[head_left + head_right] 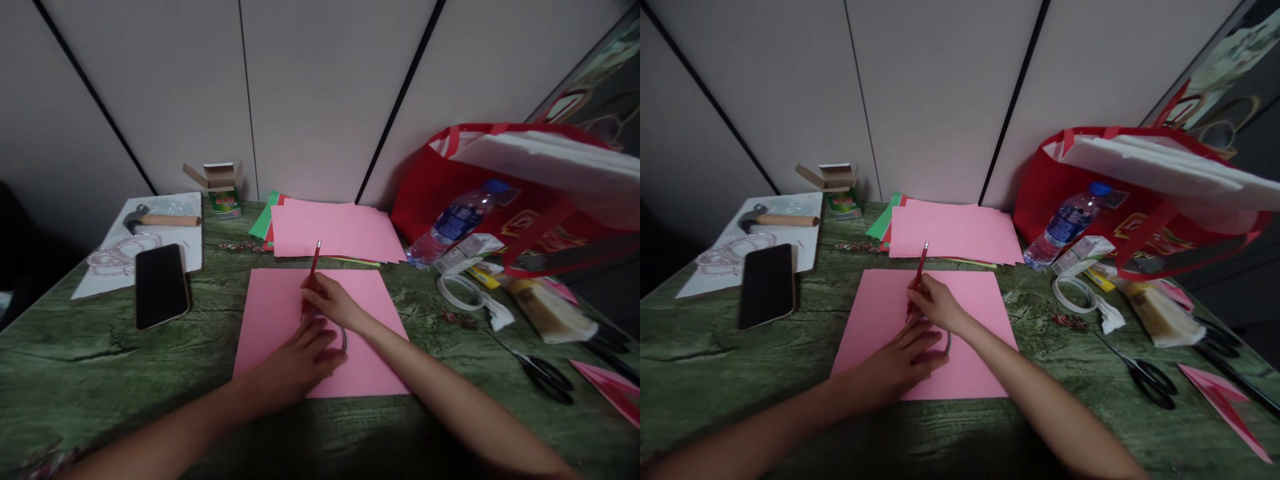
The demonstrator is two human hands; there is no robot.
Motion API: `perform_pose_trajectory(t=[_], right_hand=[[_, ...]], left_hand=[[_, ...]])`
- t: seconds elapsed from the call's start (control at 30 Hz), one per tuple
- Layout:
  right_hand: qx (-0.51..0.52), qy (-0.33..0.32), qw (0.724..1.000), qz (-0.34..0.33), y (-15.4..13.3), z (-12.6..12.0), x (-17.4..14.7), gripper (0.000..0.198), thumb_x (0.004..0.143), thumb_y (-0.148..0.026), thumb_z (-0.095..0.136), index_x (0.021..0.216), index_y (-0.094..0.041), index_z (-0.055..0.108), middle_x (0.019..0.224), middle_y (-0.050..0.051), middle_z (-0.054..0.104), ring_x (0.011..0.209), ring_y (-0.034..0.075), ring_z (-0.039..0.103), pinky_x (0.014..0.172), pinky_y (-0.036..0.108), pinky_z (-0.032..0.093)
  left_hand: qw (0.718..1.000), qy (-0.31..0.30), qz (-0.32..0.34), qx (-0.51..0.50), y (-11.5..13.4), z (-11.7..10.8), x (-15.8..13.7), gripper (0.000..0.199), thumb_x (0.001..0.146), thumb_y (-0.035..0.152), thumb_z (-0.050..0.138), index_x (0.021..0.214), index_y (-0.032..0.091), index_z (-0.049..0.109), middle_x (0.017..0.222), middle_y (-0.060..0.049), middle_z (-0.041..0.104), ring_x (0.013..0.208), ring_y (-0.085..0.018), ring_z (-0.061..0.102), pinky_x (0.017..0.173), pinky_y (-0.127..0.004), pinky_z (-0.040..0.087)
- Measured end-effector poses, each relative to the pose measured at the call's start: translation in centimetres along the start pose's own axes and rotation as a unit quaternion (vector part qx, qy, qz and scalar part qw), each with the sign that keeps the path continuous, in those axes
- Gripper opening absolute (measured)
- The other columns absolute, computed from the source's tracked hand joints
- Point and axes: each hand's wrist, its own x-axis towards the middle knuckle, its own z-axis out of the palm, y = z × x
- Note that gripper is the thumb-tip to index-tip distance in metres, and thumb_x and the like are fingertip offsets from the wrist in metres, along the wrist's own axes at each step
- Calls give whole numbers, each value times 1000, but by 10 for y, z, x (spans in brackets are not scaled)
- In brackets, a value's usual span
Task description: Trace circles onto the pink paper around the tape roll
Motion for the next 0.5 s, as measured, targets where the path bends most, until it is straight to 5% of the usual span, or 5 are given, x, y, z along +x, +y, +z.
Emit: perform_pose_trajectory(t=[0.33,0.5], right_hand=[[36,55,998,8,3,-13,6,32,75,-47,62,83,-20,48,61,-4,60,52,13,62,51,25,52],[3,32,999,-9,5,-7,3,24,79,-42,59,84,-21,48,62,-5,57,54,13,61,50,25,51]], left_hand=[[999,20,26,10,-1,1,-1,32,89,10,46,120,14,51,121,-17,51,127,-32,35,103,-50,35],[1000,25,12,2,-1,2,0,30,89,12,46,118,17,52,121,-14,51,127,-31,36,103,-48,37]])
